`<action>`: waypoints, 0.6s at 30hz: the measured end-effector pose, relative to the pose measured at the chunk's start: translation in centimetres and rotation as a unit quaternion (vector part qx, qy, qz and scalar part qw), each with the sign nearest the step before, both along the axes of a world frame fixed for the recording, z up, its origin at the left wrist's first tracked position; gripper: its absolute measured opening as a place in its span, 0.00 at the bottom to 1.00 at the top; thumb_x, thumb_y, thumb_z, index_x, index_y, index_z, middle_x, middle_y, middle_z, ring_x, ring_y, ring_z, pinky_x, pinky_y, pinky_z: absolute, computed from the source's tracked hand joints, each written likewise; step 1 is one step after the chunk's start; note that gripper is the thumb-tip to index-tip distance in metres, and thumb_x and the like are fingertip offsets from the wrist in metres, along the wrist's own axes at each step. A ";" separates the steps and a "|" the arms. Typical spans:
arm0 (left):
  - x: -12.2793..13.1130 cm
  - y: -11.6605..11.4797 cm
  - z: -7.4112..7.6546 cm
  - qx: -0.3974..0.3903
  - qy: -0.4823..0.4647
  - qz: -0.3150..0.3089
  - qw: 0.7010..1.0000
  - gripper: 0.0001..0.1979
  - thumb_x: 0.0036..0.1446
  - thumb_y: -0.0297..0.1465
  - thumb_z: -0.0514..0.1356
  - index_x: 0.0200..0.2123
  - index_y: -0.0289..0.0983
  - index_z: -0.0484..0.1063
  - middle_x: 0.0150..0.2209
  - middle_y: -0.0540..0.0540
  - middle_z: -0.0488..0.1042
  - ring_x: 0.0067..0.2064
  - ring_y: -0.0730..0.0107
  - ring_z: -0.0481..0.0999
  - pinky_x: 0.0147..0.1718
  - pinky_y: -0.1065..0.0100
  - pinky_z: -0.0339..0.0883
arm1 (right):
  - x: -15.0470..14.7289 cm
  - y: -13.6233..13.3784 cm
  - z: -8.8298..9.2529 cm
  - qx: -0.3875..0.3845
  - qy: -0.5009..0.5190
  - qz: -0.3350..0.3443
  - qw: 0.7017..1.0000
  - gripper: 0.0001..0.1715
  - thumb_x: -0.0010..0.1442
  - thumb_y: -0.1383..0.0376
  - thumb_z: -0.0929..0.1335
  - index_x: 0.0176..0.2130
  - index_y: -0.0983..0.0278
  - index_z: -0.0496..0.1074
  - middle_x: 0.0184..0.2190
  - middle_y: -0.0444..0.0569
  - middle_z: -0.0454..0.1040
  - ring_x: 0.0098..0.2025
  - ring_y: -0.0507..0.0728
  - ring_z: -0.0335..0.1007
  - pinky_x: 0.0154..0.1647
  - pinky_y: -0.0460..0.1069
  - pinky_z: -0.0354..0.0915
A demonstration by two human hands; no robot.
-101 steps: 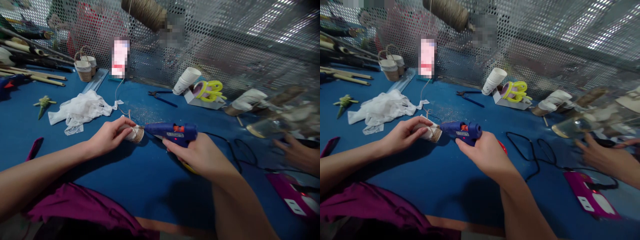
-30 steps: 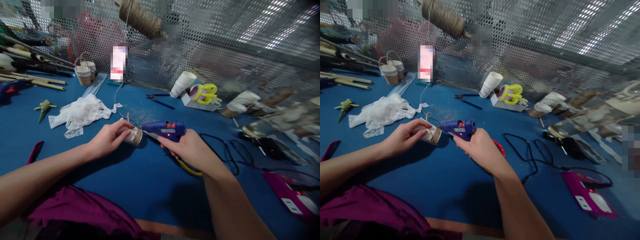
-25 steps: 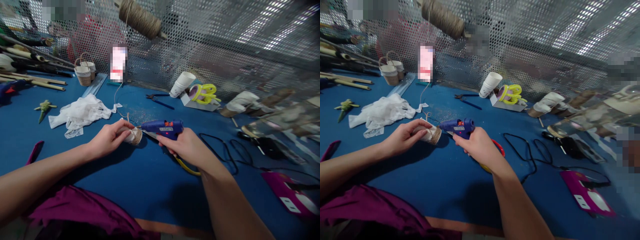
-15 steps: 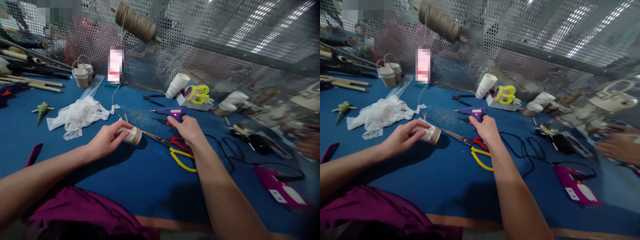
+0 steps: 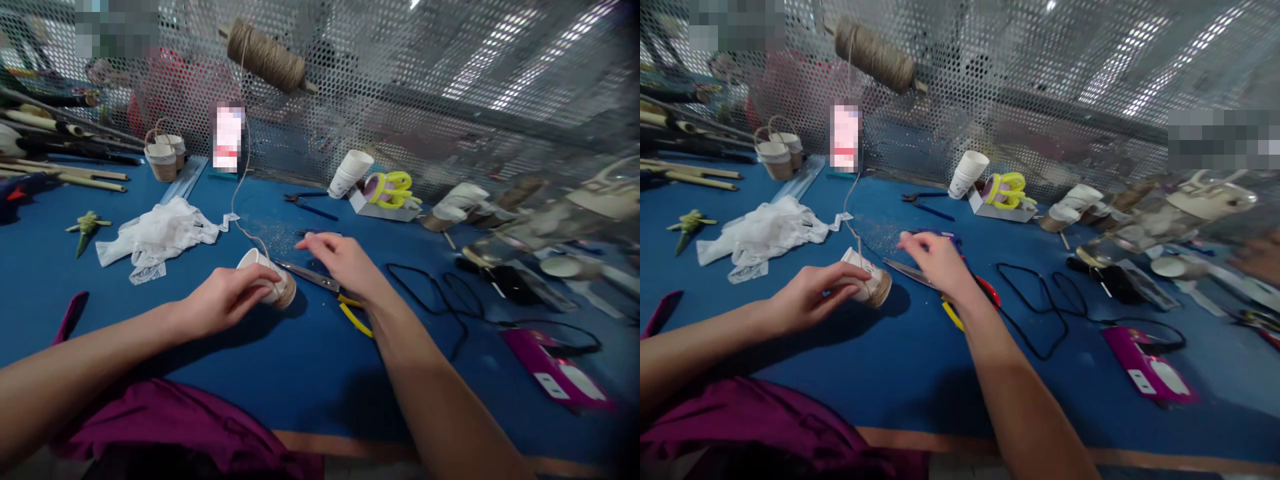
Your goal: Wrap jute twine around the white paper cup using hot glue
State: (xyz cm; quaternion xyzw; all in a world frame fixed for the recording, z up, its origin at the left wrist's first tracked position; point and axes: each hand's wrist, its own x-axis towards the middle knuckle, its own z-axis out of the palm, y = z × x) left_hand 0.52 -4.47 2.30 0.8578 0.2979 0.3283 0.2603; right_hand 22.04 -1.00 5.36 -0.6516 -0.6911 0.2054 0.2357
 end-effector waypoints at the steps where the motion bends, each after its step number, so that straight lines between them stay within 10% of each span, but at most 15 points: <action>1: 0.1 -0.1 0.0 0.006 0.003 -0.013 1.000 0.09 0.61 0.28 0.49 0.43 0.35 0.66 0.35 0.45 0.76 0.32 0.72 0.76 0.30 0.74 0.68 | -0.9 -0.7 0.2 -0.044 0.103 0.092 0.989 0.23 0.61 0.51 0.59 0.36 0.62 0.74 0.39 0.48 0.76 0.43 0.55 0.70 0.46 0.50 0.62; 4: 0.3 -0.2 -0.2 0.026 0.011 -0.055 0.998 0.09 0.61 0.26 0.49 0.42 0.35 0.66 0.36 0.44 0.76 0.35 0.72 0.76 0.34 0.73 0.69 | -3.0 -2.2 0.0 -0.130 0.287 0.168 0.934 0.21 0.57 0.50 0.63 0.39 0.64 0.73 0.37 0.48 0.75 0.39 0.53 0.70 0.42 0.49 0.63; 8: 0.3 -0.4 -0.3 0.019 0.019 -0.085 0.996 0.09 0.61 0.25 0.48 0.42 0.35 0.65 0.36 0.44 0.76 0.36 0.72 0.76 0.35 0.72 0.68 | -3.7 -2.9 -0.8 -0.141 0.408 0.109 0.895 0.12 0.48 0.59 0.71 0.31 0.63 0.71 0.35 0.45 0.73 0.33 0.50 0.67 0.36 0.47 0.64; 18: 0.7 -0.3 0.4 -0.218 -0.104 0.028 0.970 0.14 0.58 0.32 0.53 0.46 0.34 0.65 0.39 0.44 0.73 0.34 0.71 0.72 0.32 0.72 0.67 | -2.6 -3.1 -0.4 -0.032 0.488 0.003 0.872 0.13 0.43 0.58 0.73 0.25 0.62 0.69 0.27 0.42 0.70 0.34 0.51 0.67 0.43 0.49 0.62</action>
